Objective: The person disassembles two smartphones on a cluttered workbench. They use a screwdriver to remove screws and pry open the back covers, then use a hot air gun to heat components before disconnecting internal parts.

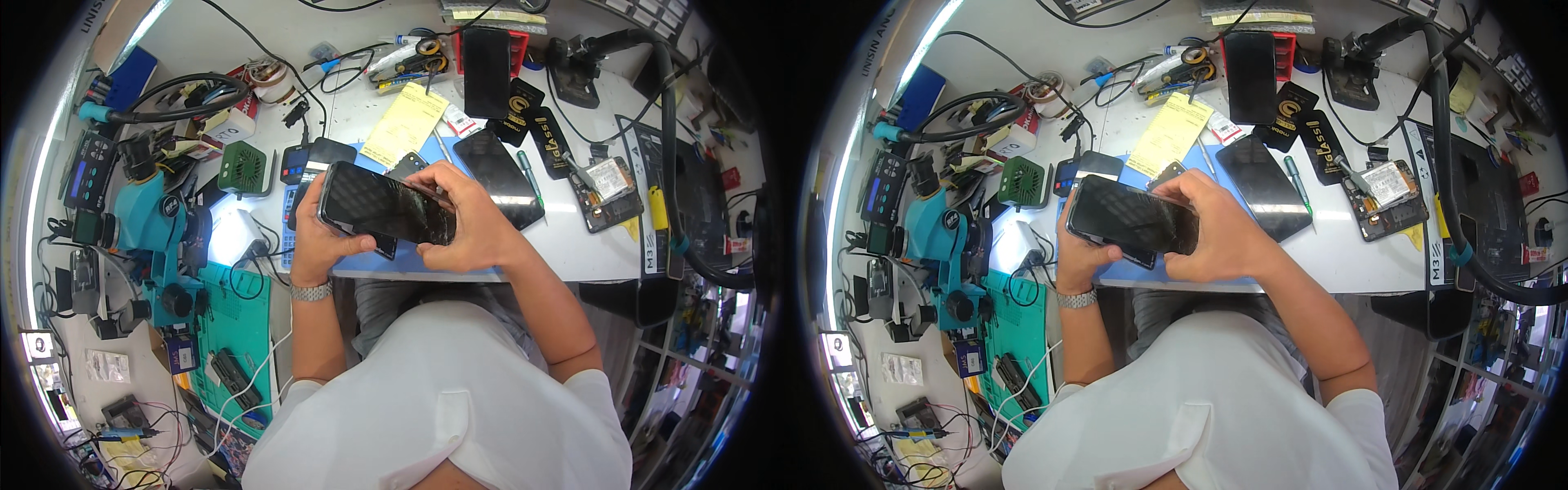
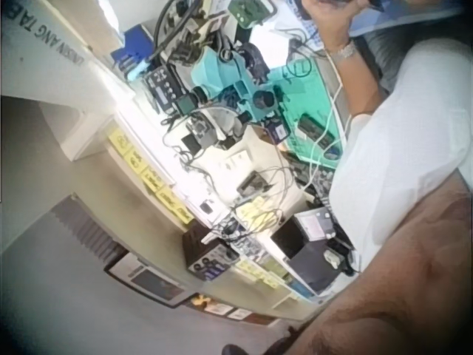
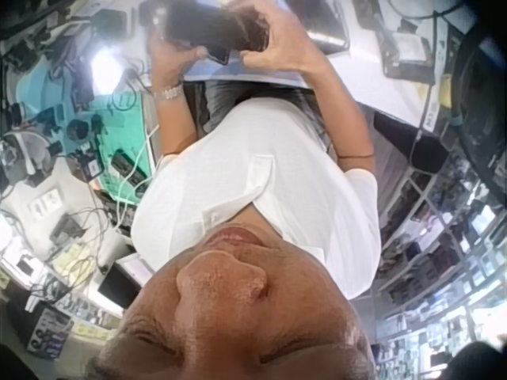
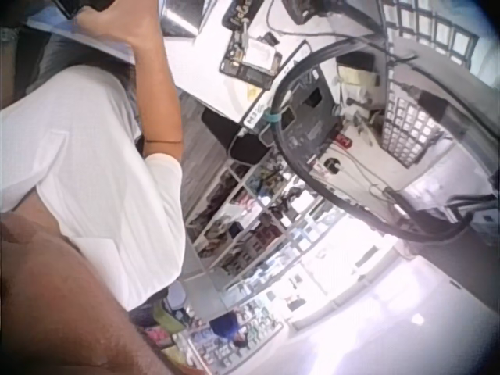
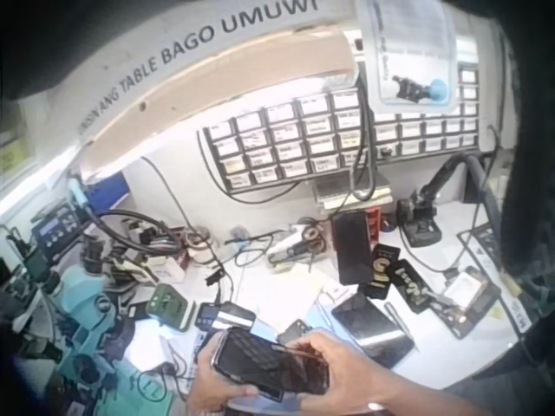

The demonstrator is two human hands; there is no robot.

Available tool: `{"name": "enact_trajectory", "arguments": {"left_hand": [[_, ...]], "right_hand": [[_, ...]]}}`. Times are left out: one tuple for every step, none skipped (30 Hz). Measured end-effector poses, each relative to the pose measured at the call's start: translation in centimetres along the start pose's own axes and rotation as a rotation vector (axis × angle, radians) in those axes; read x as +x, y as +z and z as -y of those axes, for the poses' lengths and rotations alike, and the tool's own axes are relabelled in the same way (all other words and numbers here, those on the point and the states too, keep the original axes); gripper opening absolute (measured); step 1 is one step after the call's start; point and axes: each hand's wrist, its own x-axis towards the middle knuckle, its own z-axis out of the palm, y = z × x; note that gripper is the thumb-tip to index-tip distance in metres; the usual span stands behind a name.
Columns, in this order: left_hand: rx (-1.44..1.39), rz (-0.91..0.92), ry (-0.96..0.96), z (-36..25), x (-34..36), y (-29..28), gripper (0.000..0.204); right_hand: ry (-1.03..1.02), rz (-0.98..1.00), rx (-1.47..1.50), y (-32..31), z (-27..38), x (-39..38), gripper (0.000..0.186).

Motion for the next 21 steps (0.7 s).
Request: {"name": "enact_trajectory", "arguments": {"left_hand": [[0.007, 0.003, 0.002, 0.0, 0.1, -0.1, 0.100], [0.013, 0.007, 0.003, 0.2, 0.2, -0.2, 0.099], [0.019, 0.012, 0.004, 0.2, 0.3, -0.3, 0.098], [0.023, 0.008, 0.003, 0.2, 0.4, -0.2, 0.100], [0.026, 0.004, 0.002, 0.3, 0.4, -0.1, 0.101], [0.028, -0.001, 0.001, 0.3, 0.5, -0.1, 0.102], [0.058, 0.017, 0.014, 0.4, 0.5, -0.3, 0.104], [0.088, 0.034, 0.026, 0.6, 0.5, -0.5, 0.106], [0.118, 0.052, 0.037, 0.7, 0.5, -0.6, 0.108], [0.127, 0.059, 0.041, 0.7, 0.4, -0.6, 0.109], [0.134, 0.068, 0.044, 0.3, 0.5, -0.2, 0.109], [0.142, 0.078, 0.047, 0.2, 0.5, 0.0, 0.110], [0.131, 0.065, 0.042, 0.3, 0.5, 0.2, 0.110], [0.123, 0.053, 0.038, 0.5, 0.4, 0.3, 0.111], [0.115, 0.041, 0.034, 0.5, 0.4, 0.3, 0.111], [0.123, 0.047, 0.040, 0.5, 0.4, 0.3, 0.112], [0.132, 0.051, 0.044, 0.5, 0.2, 0.3, 0.112], [0.141, 0.055, 0.047, 0.6, 0.1, 0.2, 0.113], [0.141, 0.053, 0.049, 0.6, 0.1, 0.2, 0.113], [0.139, 0.051, 0.051, 0.6, 0.0, 0.1, 0.113], [0.138, 0.049, 0.052, 0.7, 0.0, 0.1, 0.113]], "right_hand": [[-0.006, 0.003, 0.005, -0.2, -0.1, 0.2, 0.072], [-0.012, 0.005, 0.008, -0.3, -0.2, 0.3, 0.073], [-0.017, 0.007, 0.012, -0.5, -0.2, 0.4, 0.073], [-0.018, 0.001, 0.015, -0.6, -0.1, 0.4, 0.074], [-0.018, -0.005, 0.017, -0.8, 0.2, 0.4, 0.074], [-0.019, -0.011, 0.019, -1.0, 0.4, 0.4, 0.074], [-0.025, -0.003, -0.002, -1.1, 0.6, 0.3, 0.074], [-0.029, 0.005, -0.023, -1.2, 0.8, 0.1, 0.074], [-0.034, 0.014, -0.043, -1.3, 0.9, 0.0, 0.075], [-0.007, 0.019, -0.053, -1.2, 1.0, -0.1, 0.075], [0.023, 0.023, -0.064, -1.1, 1.1, -0.2, 0.075], [0.053, 0.027, -0.074, -0.9, 1.2, -0.3, 0.075], [0.041, 0.011, -0.070, -0.7, 1.0, -0.5, 0.075], [0.028, -0.005, -0.064, -0.4, 0.5, -0.6, 0.074], [0.015, -0.022, -0.057, -0.2, 0.3, -0.7, 0.074], [0.019, -0.030, -0.078, 0.0, 0.3, -0.9, 0.074], [0.023, -0.037, -0.097, 0.3, 0.5, -1.0, 0.074], [0.028, -0.043, -0.116, 0.5, 0.6, -1.2, 0.074], [0.025, -0.043, -0.117, 0.6, 0.7, -1.2, 0.074], [0.024, -0.044, -0.120, 0.7, 0.8, -1.3, 0.073], [0.022, -0.045, -0.122, 0.7, 0.9, -1.3, 0.073]]}}
